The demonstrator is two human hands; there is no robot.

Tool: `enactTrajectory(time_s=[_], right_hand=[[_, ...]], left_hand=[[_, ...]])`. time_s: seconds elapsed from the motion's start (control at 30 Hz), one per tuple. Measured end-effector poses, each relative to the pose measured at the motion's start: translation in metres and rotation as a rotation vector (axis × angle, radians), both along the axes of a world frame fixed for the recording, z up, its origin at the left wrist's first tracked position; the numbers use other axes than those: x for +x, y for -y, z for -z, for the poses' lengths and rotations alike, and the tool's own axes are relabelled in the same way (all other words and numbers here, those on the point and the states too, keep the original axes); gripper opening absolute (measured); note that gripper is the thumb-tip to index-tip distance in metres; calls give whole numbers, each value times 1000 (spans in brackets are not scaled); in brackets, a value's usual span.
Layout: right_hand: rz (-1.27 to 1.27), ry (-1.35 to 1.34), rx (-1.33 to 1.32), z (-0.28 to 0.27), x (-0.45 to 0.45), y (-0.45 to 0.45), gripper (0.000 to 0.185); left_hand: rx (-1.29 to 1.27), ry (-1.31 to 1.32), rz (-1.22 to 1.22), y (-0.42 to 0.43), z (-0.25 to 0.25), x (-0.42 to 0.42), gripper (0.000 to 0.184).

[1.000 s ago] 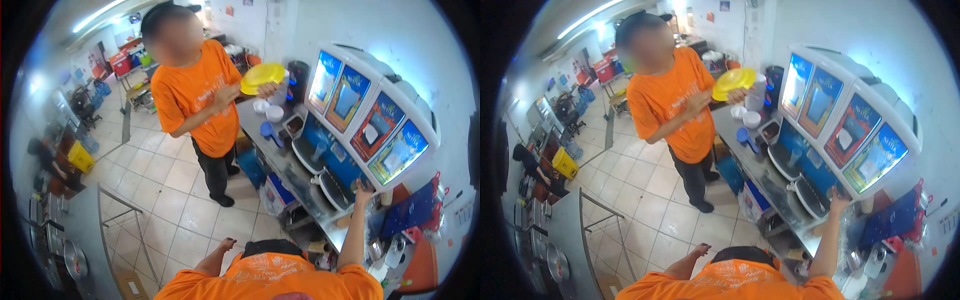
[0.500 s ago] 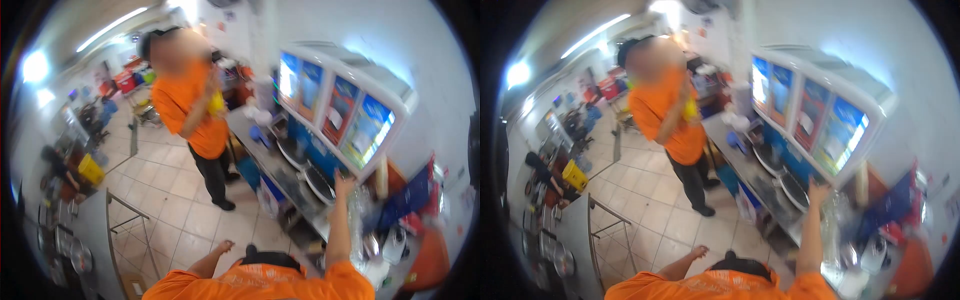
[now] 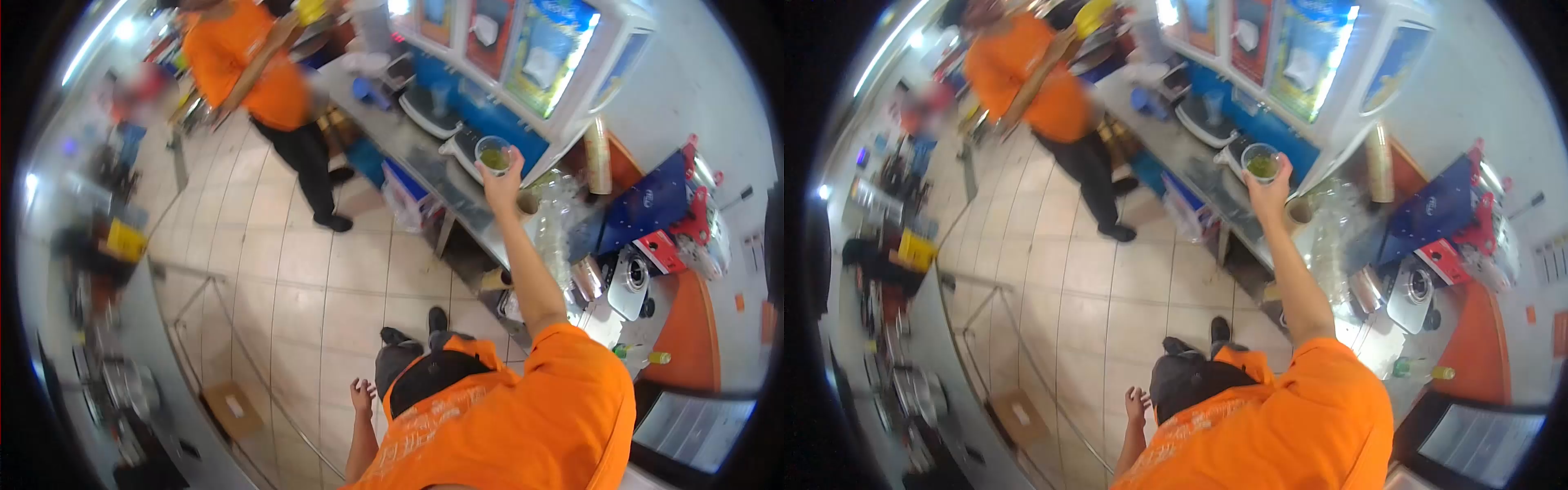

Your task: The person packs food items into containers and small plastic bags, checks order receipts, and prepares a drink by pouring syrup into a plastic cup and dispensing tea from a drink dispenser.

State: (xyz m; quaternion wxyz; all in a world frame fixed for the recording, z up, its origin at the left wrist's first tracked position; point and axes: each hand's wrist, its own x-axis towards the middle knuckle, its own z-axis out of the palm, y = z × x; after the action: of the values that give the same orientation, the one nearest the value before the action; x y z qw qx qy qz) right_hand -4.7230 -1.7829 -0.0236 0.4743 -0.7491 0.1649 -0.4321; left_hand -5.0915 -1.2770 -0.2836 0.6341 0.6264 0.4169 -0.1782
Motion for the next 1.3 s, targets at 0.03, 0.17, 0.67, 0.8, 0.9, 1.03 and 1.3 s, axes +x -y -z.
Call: enactTrajectory(time_s=[0.03,0.17,0.67,0.8,0.9,1.03,1.3], right_hand=[[-50,-17,10,-8,-14,-19,86],[-416,-14,35,-16,-52,-85,85],[-2195,-218,302,-181,-285,-415,115],[-2490,-101,292,-231,-359,-494,127],[-2692,36,209,-258,-434,-554,133],[-3026,-45,327,-267,-533,-608,135],[-3632,-305,187,-225,-772,-644,108]], left_hand=[[10,-17,-50,-2,-3,-27,55],[-22,135,-247,0,-6,-87,49],[277,285,-459,25,-112,-338,42],[425,313,-763,19,-127,-406,29],[514,335,-978,9,-151,-459,50],[761,511,-1133,12,-281,-491,60],[1290,557,-1199,13,-434,-554,101]])
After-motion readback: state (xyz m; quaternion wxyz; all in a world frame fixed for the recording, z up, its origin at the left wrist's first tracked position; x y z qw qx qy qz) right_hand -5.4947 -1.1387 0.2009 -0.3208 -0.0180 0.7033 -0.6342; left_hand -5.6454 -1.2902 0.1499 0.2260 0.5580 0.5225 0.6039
